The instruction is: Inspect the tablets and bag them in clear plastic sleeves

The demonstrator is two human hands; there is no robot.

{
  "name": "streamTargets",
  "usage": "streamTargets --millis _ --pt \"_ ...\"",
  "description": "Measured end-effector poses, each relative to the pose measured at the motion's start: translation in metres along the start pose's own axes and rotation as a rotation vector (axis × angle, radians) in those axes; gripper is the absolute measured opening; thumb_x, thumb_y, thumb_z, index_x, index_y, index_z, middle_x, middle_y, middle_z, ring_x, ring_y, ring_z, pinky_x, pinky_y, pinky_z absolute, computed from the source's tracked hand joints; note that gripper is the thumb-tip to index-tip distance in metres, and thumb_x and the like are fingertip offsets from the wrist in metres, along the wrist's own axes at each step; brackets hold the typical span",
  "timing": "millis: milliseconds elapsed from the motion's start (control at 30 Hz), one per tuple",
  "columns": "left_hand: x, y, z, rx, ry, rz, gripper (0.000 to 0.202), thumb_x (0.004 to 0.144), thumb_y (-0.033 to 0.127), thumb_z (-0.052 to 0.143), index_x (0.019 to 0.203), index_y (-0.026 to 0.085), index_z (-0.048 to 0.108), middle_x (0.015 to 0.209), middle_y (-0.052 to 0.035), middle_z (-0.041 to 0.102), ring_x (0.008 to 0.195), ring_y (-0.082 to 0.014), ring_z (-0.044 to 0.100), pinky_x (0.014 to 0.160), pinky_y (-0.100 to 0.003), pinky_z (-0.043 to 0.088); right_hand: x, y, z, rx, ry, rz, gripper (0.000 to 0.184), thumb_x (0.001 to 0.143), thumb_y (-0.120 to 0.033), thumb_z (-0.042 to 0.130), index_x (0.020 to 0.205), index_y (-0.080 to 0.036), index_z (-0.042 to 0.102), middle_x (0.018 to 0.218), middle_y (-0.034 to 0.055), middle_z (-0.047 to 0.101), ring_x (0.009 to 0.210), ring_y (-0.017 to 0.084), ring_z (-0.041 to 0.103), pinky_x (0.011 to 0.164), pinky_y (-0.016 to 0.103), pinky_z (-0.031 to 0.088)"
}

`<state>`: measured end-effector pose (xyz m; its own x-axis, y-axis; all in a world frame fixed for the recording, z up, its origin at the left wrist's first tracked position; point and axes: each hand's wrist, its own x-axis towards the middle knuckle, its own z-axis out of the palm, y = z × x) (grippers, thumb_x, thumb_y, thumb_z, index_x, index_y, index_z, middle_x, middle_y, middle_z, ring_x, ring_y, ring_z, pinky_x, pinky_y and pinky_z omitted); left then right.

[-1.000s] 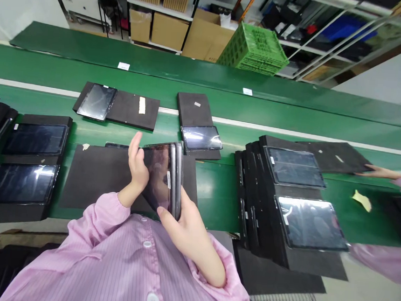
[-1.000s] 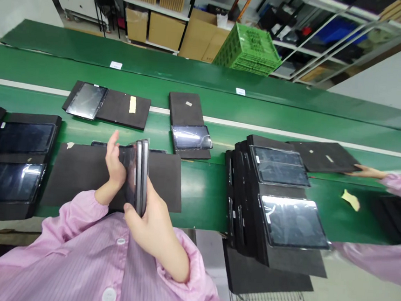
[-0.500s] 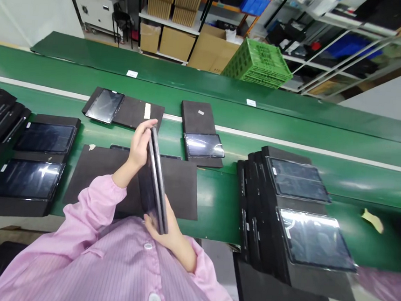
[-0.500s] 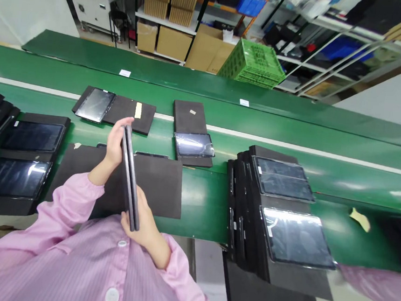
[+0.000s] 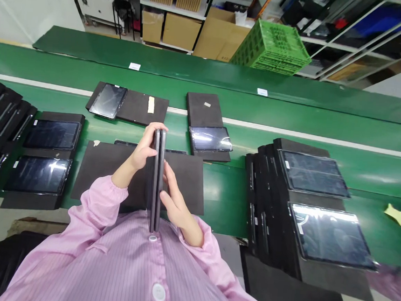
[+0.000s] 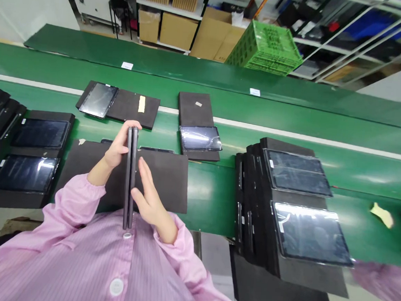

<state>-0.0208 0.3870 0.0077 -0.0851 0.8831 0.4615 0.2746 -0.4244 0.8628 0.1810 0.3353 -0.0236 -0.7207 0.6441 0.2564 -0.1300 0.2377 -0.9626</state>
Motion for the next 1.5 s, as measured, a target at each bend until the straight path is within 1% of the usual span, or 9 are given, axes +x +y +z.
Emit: streamTargets --millis 133,300,433,567,767,1000,1167,1300,1500 --pt "-0.005 0.008 -0.003 -0.018 -0.122 0.011 0.077 0.072 0.073 0.053 0.129 0.021 0.045 0.125 -0.0116 0.045 0.115 -0.0324 0.046 0.099 -0.045 0.042 0.029 -0.004 0.005 0.014 0.134 -0.079 0.057 0.105 -0.044 0.04 0.158 -0.037 0.022 0.166 -0.0011 0.019 0.154 0.025 0.019 0.128 0.05 0.018" --pt "-0.011 0.015 -0.005 -0.021 -0.226 0.074 0.081 0.075 0.071 0.059 0.136 0.023 0.036 0.129 -0.0127 0.037 0.116 -0.0313 0.043 0.099 -0.046 0.042 0.054 -0.006 -0.002 0.091 0.222 -0.151 0.058 0.099 -0.044 0.053 0.153 -0.036 0.034 0.156 0.0047 0.035 0.143 0.027 0.039 0.118 0.05 0.038" --pt "-0.014 0.024 -0.001 -0.036 -0.249 0.139 0.074 0.079 0.066 0.059 0.136 0.024 0.037 0.127 -0.0129 0.035 0.121 -0.0334 0.04 0.105 -0.052 0.038 0.06 -0.003 -0.008 0.18 0.226 -0.148 0.066 0.088 -0.053 0.066 0.146 -0.034 0.042 0.147 0.0071 0.039 0.132 0.028 0.048 0.109 0.046 0.046" --pt "-0.015 0.032 0.003 -0.071 -0.273 0.116 0.071 0.08 0.065 0.057 0.135 0.024 0.037 0.127 -0.0135 0.034 0.12 -0.0339 0.042 0.097 -0.052 0.046 0.057 -0.004 -0.007 0.216 0.272 -0.1 0.066 0.082 -0.055 0.067 0.141 -0.033 0.044 0.143 0.007 0.042 0.128 0.028 0.049 0.107 0.047 0.046" --pt "-0.015 0.033 0.006 -0.021 -0.244 0.128 0.071 0.078 0.066 0.055 0.132 0.024 0.039 0.123 -0.0133 0.038 0.118 -0.0342 0.043 0.099 -0.056 0.045 0.056 -0.013 -0.006 0.239 0.304 -0.035 0.06 0.078 -0.05 0.068 0.132 -0.031 0.048 0.138 0.0076 0.045 0.126 0.028 0.049 0.104 0.045 0.047" --pt "-0.016 0.033 0.007 -0.017 -0.231 0.174 0.067 0.082 0.068 0.052 0.13 0.023 0.041 0.121 -0.0127 0.041 0.119 -0.0339 0.044 0.104 -0.056 0.039 0.06 -0.02 -0.004 0.235 0.346 -0.059 0.049 0.079 -0.043 0.067 0.123 -0.028 0.049 0.129 0.0083 0.047 0.124 0.027 0.05 0.102 0.044 0.049" --pt "-0.018 0.035 0.009 -0.027 -0.196 0.163 0.063 0.085 0.068 0.049 0.128 0.023 0.043 0.119 -0.0111 0.042 0.116 -0.0315 0.045 0.102 -0.052 0.041 0.062 -0.026 -0.003 0.269 0.368 -0.111 0.04 0.081 -0.036 0.067 0.116 -0.028 0.05 0.123 0.0063 0.048 0.12 0.024 0.052 0.103 0.042 0.048" --pt "-0.02 0.036 0.013 -0.03 -0.161 0.16 0.052 0.09 0.063 0.045 0.124 0.024 0.046 0.116 -0.0097 0.045 0.112 -0.0289 0.046 0.102 -0.048 0.04 0.065 -0.03 -0.002 0.267 0.425 -0.055 0.034 0.079 -0.037 0.067 0.106 -0.026 0.051 0.115 0.0063 0.051 0.112 0.023 0.055 0.097 0.04 0.051" --pt "-0.02 0.038 0.018 -0.035 -0.112 0.144 0.045 0.092 0.06 0.043 0.12 0.024 0.049 0.113 -0.0091 0.048 0.11 -0.0278 0.047 0.101 -0.045 0.039 0.068 -0.039 0.001 0.295 0.484 -0.036 0.027 0.076 -0.028 0.065 0.098 -0.025 0.05 0.109 0.0042 0.053 0.104 0.02 0.058 0.092 0.036 0.052"
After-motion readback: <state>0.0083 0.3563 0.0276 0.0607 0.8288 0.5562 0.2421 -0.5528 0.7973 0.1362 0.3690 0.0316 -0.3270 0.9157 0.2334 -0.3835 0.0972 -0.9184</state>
